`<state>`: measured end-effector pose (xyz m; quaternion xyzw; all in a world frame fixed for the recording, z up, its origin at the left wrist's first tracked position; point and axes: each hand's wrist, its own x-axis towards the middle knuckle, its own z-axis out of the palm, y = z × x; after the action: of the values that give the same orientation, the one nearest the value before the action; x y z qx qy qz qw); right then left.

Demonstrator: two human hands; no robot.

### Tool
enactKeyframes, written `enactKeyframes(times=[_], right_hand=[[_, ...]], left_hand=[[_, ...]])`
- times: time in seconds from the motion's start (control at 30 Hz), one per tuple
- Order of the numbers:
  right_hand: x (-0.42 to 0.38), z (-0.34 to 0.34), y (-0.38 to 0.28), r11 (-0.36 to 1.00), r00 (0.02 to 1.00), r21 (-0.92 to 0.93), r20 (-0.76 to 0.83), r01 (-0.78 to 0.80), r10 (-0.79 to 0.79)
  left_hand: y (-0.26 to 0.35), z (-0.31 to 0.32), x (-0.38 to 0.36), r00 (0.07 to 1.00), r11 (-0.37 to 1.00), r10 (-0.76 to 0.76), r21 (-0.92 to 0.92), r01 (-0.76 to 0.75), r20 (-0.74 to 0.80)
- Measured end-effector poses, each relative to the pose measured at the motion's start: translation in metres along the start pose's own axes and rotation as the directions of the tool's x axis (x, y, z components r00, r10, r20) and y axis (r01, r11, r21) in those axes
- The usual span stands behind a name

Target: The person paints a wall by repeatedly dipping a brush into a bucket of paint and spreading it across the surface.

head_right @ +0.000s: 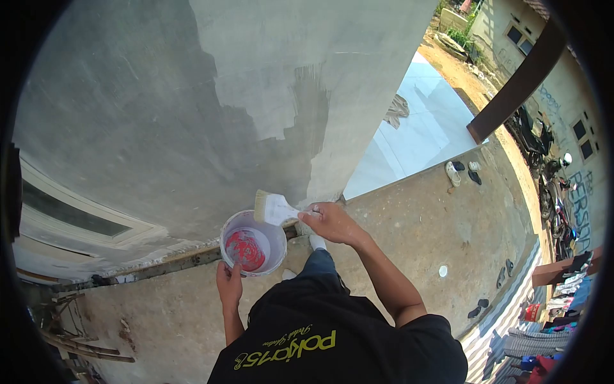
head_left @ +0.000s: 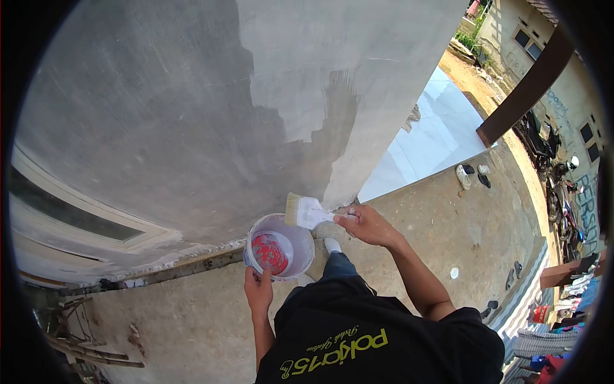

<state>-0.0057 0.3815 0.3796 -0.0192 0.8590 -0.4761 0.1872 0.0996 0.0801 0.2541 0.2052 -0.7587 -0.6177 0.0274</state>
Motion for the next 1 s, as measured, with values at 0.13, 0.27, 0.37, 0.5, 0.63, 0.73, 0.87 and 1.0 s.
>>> enactKeyframes(times=[0.13, 0.27, 0.37, 0.5, 0.63, 0.73, 0.87, 1.0], right_hand=[[-0.001, 0.046, 0.034, 0.991, 0.999, -0.135, -0.032, 0.021, -0.026], [-0.009, 0.070, 0.044, 1.000, 0.987, 0.026, -0.162, 0.011, -0.007], [-0.005, 0.095, 0.072, 0.877, 0.744, -0.449, -0.524, 0.172, -0.414], [0.011, 0.113, 0.098, 0.956, 0.813, -0.226, -0.510, 0.189, -0.281], [0.012, 0.106, 0.083, 0.988, 0.883, -0.073, -0.442, 0.137, -0.155], [0.011, 0.103, 0.072, 0.984, 0.876, -0.120, -0.450, 0.133, -0.173], [0.014, 0.102, 0.077, 0.986, 0.872, -0.119, -0.462, 0.119, -0.161], [0.015, 0.097, 0.082, 0.976, 0.871, -0.182, -0.453, 0.117, -0.189]], left_hand=[[0.017, 0.016, 0.004, 0.997, 0.995, 0.068, 0.065, -0.069, 0.020], [0.022, 0.024, 0.001, 0.993, 0.983, 0.114, 0.139, -0.118, 0.034], [0.031, 0.030, -0.003, 0.989, 0.978, 0.140, 0.151, -0.146, 0.050], [0.027, 0.033, -0.002, 0.985, 0.986, 0.128, 0.095, -0.139, 0.114], [0.034, 0.029, -0.001, 0.970, 0.982, 0.119, 0.116, -0.146, 0.212], [0.061, 0.007, -0.001, 0.940, 0.920, 0.122, 0.318, -0.228, 0.320], [0.219, -0.090, -0.011, 0.783, 0.769, 0.603, 0.373, -0.519, -0.154], [0.408, -0.142, -0.094, -0.480, 0.014, 0.706, 0.688, -0.726, -0.521]])
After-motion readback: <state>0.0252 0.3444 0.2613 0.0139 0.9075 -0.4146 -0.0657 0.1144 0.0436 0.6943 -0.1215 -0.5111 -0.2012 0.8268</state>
